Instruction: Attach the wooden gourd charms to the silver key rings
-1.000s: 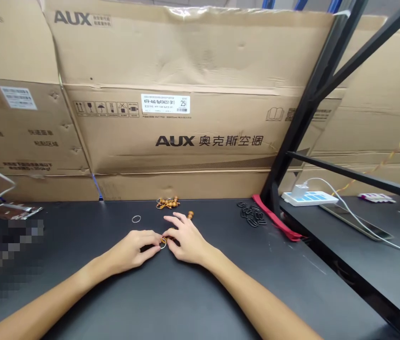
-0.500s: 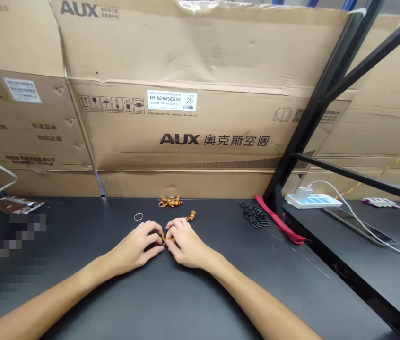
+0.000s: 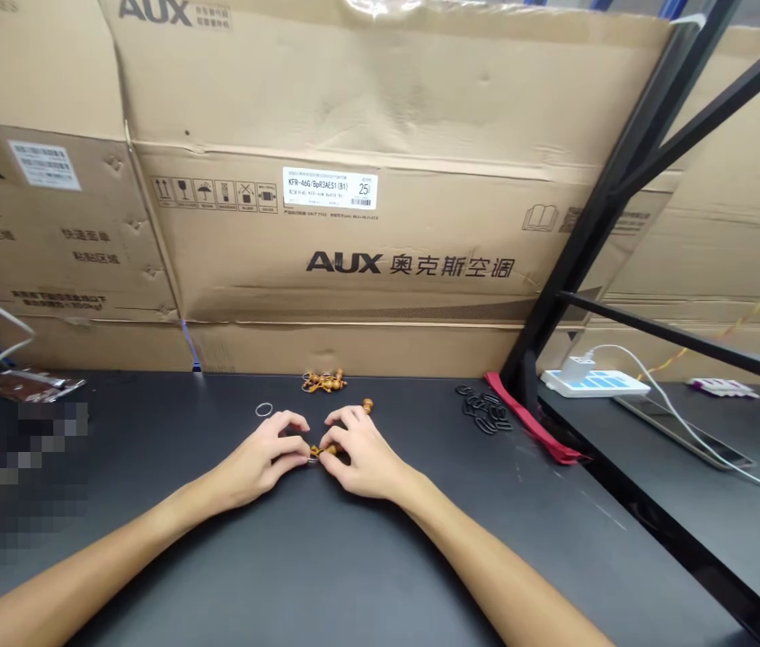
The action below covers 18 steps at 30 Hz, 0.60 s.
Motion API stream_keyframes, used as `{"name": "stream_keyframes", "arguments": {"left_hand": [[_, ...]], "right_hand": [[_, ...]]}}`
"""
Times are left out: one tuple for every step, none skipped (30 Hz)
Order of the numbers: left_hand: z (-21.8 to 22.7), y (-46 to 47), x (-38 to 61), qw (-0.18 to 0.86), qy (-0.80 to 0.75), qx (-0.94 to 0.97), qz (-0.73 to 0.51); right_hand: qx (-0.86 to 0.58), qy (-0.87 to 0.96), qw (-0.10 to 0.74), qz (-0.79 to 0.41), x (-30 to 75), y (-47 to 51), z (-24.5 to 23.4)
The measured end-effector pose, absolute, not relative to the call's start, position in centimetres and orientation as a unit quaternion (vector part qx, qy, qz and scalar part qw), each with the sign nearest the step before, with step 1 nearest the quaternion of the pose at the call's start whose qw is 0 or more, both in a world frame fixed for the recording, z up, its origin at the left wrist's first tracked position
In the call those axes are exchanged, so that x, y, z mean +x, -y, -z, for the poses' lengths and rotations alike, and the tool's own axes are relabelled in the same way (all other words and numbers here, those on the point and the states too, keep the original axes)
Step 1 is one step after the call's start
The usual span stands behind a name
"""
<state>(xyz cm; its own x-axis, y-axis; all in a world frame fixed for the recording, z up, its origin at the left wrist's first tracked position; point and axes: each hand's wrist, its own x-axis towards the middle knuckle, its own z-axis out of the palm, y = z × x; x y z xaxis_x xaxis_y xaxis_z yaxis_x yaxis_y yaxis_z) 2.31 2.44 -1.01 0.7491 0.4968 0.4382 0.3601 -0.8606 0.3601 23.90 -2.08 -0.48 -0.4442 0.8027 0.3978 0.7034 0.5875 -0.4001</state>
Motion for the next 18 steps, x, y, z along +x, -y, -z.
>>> {"name": "stream_keyframes", "arguments": {"left_hand": [[1.0,-2.5,2.3,0.130,-0.232,0.925,-0.271],[1.0,-2.5,2.3,0.133,-0.232,0.924,-0.274],[1.0,-2.5,2.3,0.137,-0.231,0.923,-0.275],[0.9,-2.5,2.3,0.142,-0.229,0.922,-0.277],[0.9,-2.5,2.3,0.147,-0.229,0.922,-0.278],[0.8,-2.5,2.3,0.151,-0.229,0.921,-0.277],[0.7,-2.5,2.3,0.154,-0.229,0.921,-0.275],[0.7,-2.4,2.3,0.155,-0.229,0.921,-0.273],[0.6,-2.4,2.3,0.155,-0.230,0.922,-0.271],[0.6,-2.3,2.3,0.153,-0.232,0.922,-0.270],[0.6,-2.2,2.3,0.150,-0.235,0.922,-0.269],[0.6,-2.1,2.3,0.146,-0.238,0.922,-0.269],[0.7,-2.0,2.3,0.140,-0.242,0.922,-0.268],[0.7,-1.9,2.3,0.134,-0.245,0.923,-0.266],[0.7,-1.9,2.3,0.127,-0.246,0.924,-0.264],[0.7,-1.8,2.3,0.120,-0.245,0.926,-0.261],[0.8,-1.8,2.3,0.114,-0.243,0.928,-0.258],[0.8,-1.7,2.4,0.107,-0.242,0.930,-0.256]], "right_hand": [[-0.445,0.845,0.279,-0.096,24.0,2.1,0.4],[-0.443,0.846,0.278,-0.102,24.0,2.2,0.3],[-0.442,0.847,0.278,-0.104,24.0,2.2,0.3],[-0.439,0.848,0.279,-0.103,24.1,2.1,0.4],[-0.436,0.849,0.280,-0.099,24.1,2.1,0.4],[-0.434,0.851,0.282,-0.094,24.1,2.1,0.5],[-0.431,0.852,0.283,-0.088,24.0,2.0,0.6],[-0.429,0.853,0.286,-0.084,24.0,2.0,0.8],[-0.427,0.853,0.288,-0.080,24.0,1.9,0.9],[-0.426,0.854,0.290,-0.077,23.9,1.9,1.0],[-0.425,0.854,0.292,-0.074,23.8,1.9,1.1],[-0.424,0.854,0.293,-0.072,23.7,1.9,1.2],[-0.424,0.854,0.294,-0.071,23.5,1.9,1.3],[-0.424,0.854,0.294,-0.071,23.4,2.0,1.3],[-0.423,0.854,0.294,-0.071,23.2,2.0,1.4],[-0.422,0.855,0.294,-0.070,23.1,2.1,1.3],[-0.420,0.856,0.294,-0.069,22.9,2.2,1.3],[-0.419,0.857,0.294,-0.067,22.8,2.3,1.3]]}}
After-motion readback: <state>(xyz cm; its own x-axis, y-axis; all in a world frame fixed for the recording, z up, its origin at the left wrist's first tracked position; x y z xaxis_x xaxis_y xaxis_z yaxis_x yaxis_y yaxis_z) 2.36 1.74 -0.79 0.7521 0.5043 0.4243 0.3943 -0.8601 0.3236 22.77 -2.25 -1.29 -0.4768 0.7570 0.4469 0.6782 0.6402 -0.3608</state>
